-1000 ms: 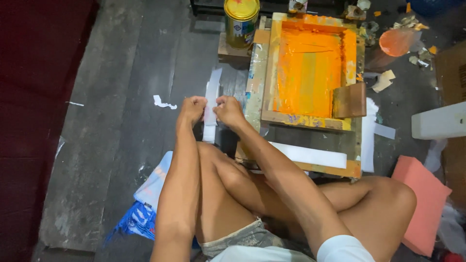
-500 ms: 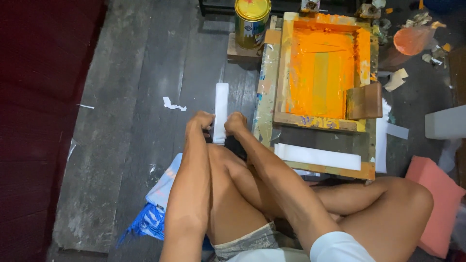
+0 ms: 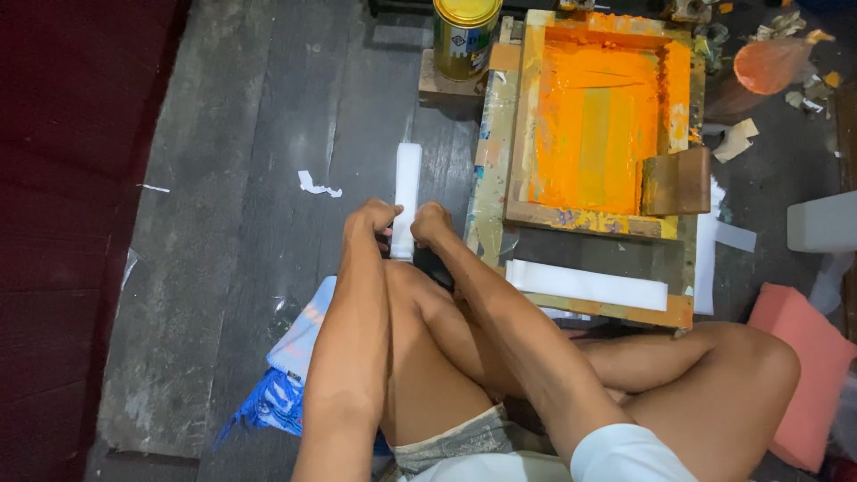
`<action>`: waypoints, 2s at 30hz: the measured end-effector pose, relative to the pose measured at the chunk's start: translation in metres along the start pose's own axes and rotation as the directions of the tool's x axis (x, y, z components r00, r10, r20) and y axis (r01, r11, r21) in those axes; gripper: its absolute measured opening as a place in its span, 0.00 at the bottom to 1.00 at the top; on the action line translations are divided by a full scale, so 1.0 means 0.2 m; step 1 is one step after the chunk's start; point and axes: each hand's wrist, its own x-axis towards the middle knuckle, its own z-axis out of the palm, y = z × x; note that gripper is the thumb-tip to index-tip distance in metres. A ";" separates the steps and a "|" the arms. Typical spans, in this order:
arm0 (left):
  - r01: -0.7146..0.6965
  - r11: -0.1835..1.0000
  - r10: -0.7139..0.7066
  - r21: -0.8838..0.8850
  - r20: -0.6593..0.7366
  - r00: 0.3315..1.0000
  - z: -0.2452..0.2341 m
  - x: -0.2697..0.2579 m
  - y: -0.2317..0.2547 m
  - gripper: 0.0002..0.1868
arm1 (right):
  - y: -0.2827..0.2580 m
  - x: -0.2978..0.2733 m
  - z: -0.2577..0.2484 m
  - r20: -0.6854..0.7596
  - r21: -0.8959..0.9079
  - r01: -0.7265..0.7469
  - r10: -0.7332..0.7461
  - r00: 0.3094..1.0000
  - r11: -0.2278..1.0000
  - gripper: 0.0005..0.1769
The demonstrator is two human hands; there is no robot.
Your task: The person sits on the floor and places a white rectangular sheet onto a wooden screen printing frame. They then use a squeegee to spread orange ink across the screen, repeatedly rolling it back and forth to ensure even coverage.
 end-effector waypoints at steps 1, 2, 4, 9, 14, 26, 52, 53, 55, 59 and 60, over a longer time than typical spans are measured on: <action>0.000 1.000 0.000 0.001 0.000 1.000 0.00 0.01 -0.01 0.32 | 0.02 0.02 0.01 0.000 0.001 0.000 0.000 1.000 1.000 0.17; -0.013 1.000 0.013 0.009 -0.010 1.000 0.00 0.03 -0.01 0.32 | 0.03 0.04 0.02 0.008 -0.040 0.026 -0.026 1.000 0.999 0.16; -0.026 0.999 0.027 0.019 -0.019 0.999 0.01 0.10 -0.04 0.32 | 0.06 0.05 0.03 0.017 -0.078 0.053 -0.051 0.999 0.996 0.15; -0.106 0.979 0.122 0.173 -0.085 0.989 0.05 0.05 -0.03 0.28 | 0.14 0.16 0.05 -0.083 0.121 0.265 -0.256 0.963 0.957 0.17; -0.286 0.940 0.321 0.185 -0.203 0.925 0.09 0.35 -0.07 0.23 | 0.12 -0.02 -0.16 -0.096 0.173 0.456 -0.445 0.890 0.873 0.18; -0.639 0.710 0.670 0.297 -0.005 0.742 0.64 -0.27 0.29 0.16 | 0.60 -0.55 -0.91 -0.267 0.385 0.534 -0.463 0.845 0.753 0.18; -0.718 0.402 0.704 0.569 0.310 0.640 1.15 -0.53 0.28 0.11 | 1.18 -0.80 -1.19 -0.219 -0.524 0.491 -0.667 0.712 0.696 0.12; -0.719 0.409 0.710 0.562 0.299 0.637 1.14 -0.55 0.28 0.10 | 1.17 -0.81 -1.19 -0.223 -0.517 0.491 -0.664 0.714 0.701 0.12; -0.721 0.415 0.717 0.555 0.288 0.635 1.13 -0.55 0.28 0.09 | 1.18 -0.81 -1.19 -0.227 -0.511 0.490 -0.661 0.715 0.706 0.11; -0.707 0.412 0.719 0.575 0.271 0.640 1.14 -0.54 0.27 0.02 | 1.20 -0.80 -1.17 -0.261 -0.526 0.499 -0.689 0.676 0.689 0.09; -0.708 0.427 0.720 0.563 0.262 0.643 1.14 -0.54 0.27 0.01 | 1.20 -0.79 -1.17 -0.267 -0.507 0.514 -0.693 0.670 0.692 0.09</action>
